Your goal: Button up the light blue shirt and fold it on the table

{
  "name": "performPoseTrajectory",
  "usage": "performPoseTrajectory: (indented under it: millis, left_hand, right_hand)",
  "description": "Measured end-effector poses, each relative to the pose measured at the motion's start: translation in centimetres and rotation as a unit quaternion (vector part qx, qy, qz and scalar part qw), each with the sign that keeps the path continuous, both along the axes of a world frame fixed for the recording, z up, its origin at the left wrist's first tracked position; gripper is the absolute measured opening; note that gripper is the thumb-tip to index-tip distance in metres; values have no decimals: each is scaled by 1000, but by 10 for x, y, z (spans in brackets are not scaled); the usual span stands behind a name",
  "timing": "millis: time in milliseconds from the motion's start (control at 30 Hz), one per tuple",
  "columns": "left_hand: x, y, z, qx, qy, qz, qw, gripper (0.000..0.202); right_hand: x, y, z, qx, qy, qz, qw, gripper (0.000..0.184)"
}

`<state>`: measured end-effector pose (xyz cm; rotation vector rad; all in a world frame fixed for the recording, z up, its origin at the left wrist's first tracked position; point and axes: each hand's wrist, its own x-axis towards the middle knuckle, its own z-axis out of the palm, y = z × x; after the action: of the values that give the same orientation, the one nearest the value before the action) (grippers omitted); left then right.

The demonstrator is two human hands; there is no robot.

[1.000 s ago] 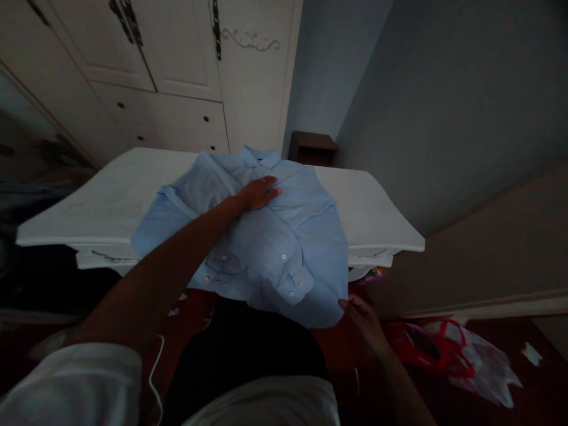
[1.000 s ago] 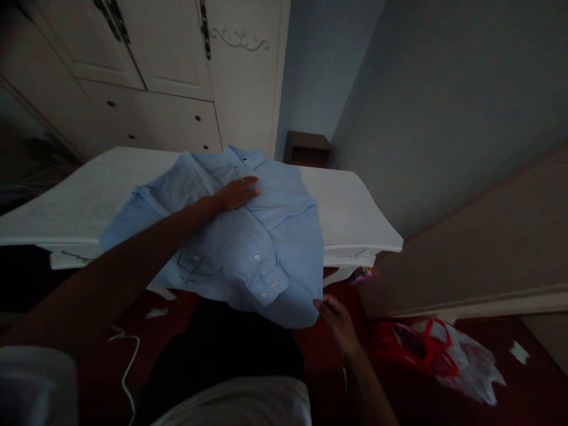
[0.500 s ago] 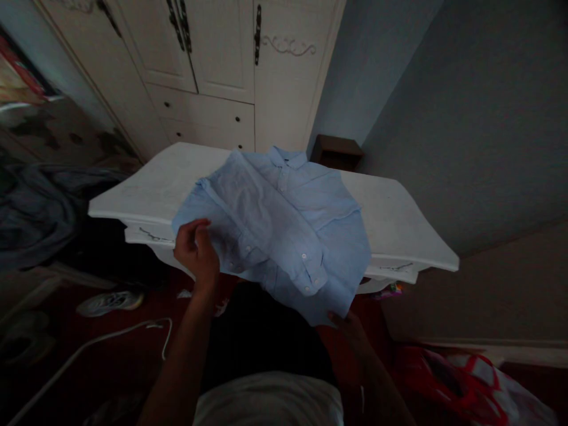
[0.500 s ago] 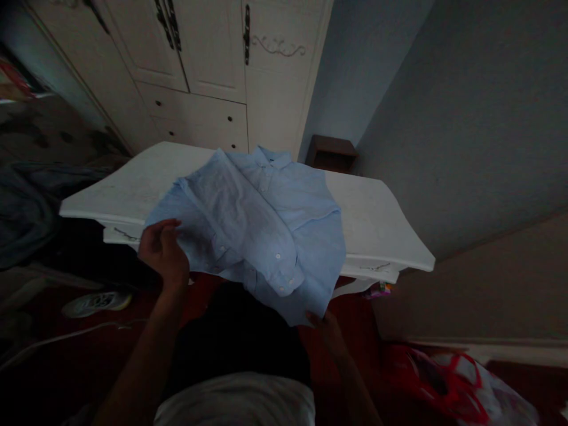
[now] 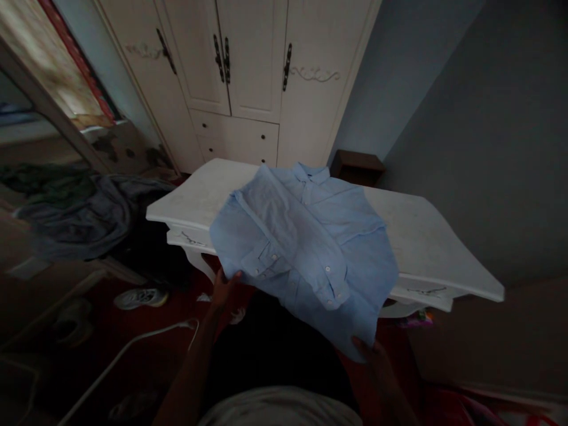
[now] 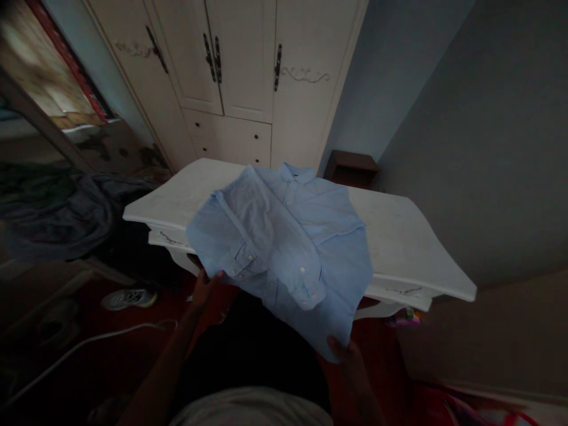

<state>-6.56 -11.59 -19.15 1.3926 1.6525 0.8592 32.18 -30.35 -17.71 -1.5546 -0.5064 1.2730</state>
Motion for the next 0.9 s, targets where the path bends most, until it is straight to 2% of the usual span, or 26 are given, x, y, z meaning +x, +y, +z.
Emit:
performPoseTrajectory:
  millis: [100, 233, 300, 367, 433, 533, 633, 800, 900]
  left_hand:
    - [-9, -7, 0, -27, -97, 50, 994, 47]
    - [-21, -37, 9, -55, -206, 86, 973, 38]
    - [-31, -56, 14, -88, -335, 145, 927, 38]
    - [-43, -74, 14, -108, -408, 185, 888, 31]
    - [-56, -91, 9, -121, -427, 240, 863, 16]
    - [-66, -109, -3, -100, -431, 301, 845, 10]
    - [-59, -122, -6, -51, -443, 297, 844, 18]
    - [-32, -128, 10, -78, -487, 206, 845, 37]
    - [-21, -124, 17, -97, -484, 198, 847, 26]
  right_hand:
    - [-3, -2, 8, -4, 8, -36, 999, 43]
    - [-4, -6, 17, 12, 50, -76, 996, 45]
    - [-2, -10, 19, 19, 68, -80, 994, 46]
    - [1, -14, 20, 24, 77, -78, 994, 47]
    - [6, -18, 19, 29, 74, -82, 993, 47]
    - [13, -24, 19, 18, 63, -91, 994, 46]
    - [14, -29, 21, 9, 61, -90, 994, 46]
    - [3, -34, 24, 55, 75, -69, 993, 43]
    - [-1, -34, 22, 67, 73, -60, 993, 41]
